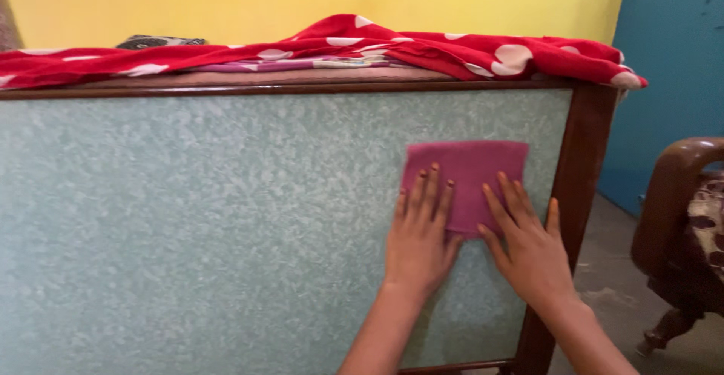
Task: The person wipes a textured light-green wall with a pink cloth. They use a spray bottle to apply liquid to the wall and continue wiping the surface with the cloth. The person moves the cloth back and forth across the wall area.
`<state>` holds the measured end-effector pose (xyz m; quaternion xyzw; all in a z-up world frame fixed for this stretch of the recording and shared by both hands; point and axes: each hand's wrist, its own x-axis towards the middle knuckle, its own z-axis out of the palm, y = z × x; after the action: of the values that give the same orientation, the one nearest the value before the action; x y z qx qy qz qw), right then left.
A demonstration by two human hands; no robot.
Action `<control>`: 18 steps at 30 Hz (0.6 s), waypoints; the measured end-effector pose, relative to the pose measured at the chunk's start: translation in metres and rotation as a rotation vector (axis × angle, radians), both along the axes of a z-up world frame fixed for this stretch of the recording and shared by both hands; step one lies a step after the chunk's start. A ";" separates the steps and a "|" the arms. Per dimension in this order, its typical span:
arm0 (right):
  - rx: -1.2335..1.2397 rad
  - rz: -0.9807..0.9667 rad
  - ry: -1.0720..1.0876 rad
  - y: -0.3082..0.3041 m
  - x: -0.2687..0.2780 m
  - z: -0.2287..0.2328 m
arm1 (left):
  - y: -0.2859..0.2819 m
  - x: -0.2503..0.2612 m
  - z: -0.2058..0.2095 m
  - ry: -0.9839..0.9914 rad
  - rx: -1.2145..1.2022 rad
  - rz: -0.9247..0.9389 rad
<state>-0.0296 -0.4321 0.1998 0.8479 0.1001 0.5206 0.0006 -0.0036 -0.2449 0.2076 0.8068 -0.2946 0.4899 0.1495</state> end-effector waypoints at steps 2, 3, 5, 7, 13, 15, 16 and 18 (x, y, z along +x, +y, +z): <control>0.001 -0.053 0.033 -0.021 -0.004 -0.015 | -0.018 -0.005 -0.009 0.089 0.065 -0.043; -0.008 -0.076 0.047 -0.028 -0.005 -0.022 | -0.024 -0.006 -0.014 0.088 0.106 -0.029; -0.048 -0.093 0.042 -0.040 -0.008 -0.031 | -0.030 -0.006 -0.027 0.088 0.191 0.003; -0.109 -0.079 0.006 -0.044 -0.011 -0.035 | -0.028 0.001 -0.038 0.059 0.237 0.019; -0.111 0.058 -0.031 0.000 0.009 -0.029 | 0.016 0.022 -0.049 -0.119 0.274 0.109; -0.095 0.108 -0.014 0.030 0.019 -0.029 | 0.048 0.020 -0.046 -0.134 0.249 0.140; -0.087 0.134 -0.005 0.046 0.024 -0.028 | 0.067 0.018 -0.045 -0.138 0.234 0.156; -0.105 0.185 0.011 0.083 0.033 -0.028 | 0.106 0.012 -0.046 -0.129 0.209 0.197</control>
<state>0.0032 -0.3493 0.1715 0.8367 0.2051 0.5077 -0.0034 0.0084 -0.1384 0.1619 0.8097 -0.2722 0.5198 -0.0034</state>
